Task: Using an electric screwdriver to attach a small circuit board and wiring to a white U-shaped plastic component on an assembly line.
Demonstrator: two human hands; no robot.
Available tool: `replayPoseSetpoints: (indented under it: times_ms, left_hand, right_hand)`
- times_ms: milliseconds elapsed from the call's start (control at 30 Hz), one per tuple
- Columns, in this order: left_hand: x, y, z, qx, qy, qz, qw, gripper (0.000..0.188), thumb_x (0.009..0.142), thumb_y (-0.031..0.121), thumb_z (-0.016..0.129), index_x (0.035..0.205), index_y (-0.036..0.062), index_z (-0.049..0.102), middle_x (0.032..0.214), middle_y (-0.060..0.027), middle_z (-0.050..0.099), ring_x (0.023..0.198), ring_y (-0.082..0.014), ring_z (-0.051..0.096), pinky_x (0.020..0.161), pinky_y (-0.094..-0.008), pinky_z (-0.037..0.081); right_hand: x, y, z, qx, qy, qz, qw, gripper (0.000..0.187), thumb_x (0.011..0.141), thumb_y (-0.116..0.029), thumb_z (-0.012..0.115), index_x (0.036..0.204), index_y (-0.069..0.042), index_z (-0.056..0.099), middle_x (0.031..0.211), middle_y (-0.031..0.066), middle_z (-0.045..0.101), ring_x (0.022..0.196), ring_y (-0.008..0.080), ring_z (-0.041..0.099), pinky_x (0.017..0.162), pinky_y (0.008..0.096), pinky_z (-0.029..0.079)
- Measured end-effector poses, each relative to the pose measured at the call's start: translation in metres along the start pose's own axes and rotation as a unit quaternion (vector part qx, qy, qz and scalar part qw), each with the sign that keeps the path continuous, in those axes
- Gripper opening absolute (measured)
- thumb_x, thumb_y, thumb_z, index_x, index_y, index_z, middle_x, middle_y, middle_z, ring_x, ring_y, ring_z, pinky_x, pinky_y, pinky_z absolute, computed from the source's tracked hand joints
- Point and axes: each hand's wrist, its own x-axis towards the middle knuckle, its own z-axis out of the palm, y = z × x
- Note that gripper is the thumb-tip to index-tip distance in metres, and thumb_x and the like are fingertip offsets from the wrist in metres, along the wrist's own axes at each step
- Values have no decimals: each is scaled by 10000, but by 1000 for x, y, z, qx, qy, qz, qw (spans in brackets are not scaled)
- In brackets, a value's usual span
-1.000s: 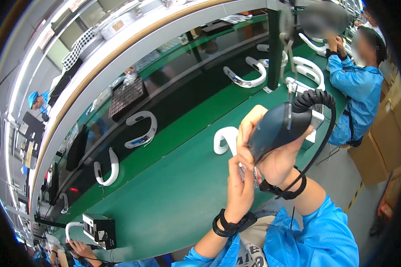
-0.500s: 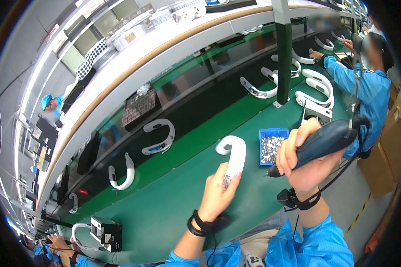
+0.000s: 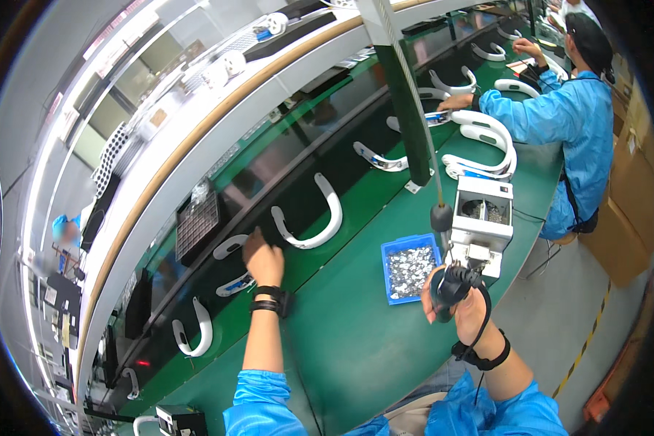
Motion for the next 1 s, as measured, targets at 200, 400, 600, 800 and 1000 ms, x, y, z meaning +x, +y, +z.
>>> replayPoseSetpoints:
  times_ms: [200,400,600,800,1000]
  left_hand:
    - [-15,-66,17,5,-192,-56,980,524,931,263,684,1393,121,481,1010,-214,732,907,-423,717,770,-548,558]
    - [-12,-92,-33,-219,-164,-49,961,436,990,221,588,1362,-1,544,939,-234,729,806,-366,734,724,-463,569]
    - [-30,-15,-165,-631,-119,-240,728,290,1068,196,562,1231,-40,606,845,-54,658,732,-133,658,625,-252,470]
    - [-102,68,-227,-743,-78,-276,604,306,1066,192,557,1268,-38,554,873,-84,643,731,-163,644,633,-275,490]
    - [-152,156,-265,-766,-35,-360,531,499,1083,147,505,1544,55,337,918,-114,631,778,-156,599,687,-314,516]
  right_hand:
    - [18,-3,-36,-75,19,-116,990,397,1039,-242,611,1309,39,533,1052,107,664,907,170,657,851,298,523]
    - [27,10,-31,-102,120,-105,982,418,994,-32,629,1393,14,518,1254,81,589,1182,173,578,1056,343,444]
    - [25,28,-32,-276,176,-92,940,188,961,-30,674,1138,-22,614,985,51,624,904,152,609,808,302,499]
    - [46,62,-25,-586,-51,-157,793,181,850,-77,711,1025,-52,678,938,151,661,929,337,647,790,459,512]
    - [56,68,-22,-659,-114,-161,726,115,834,-78,682,946,-53,689,906,148,658,924,349,631,839,450,488]
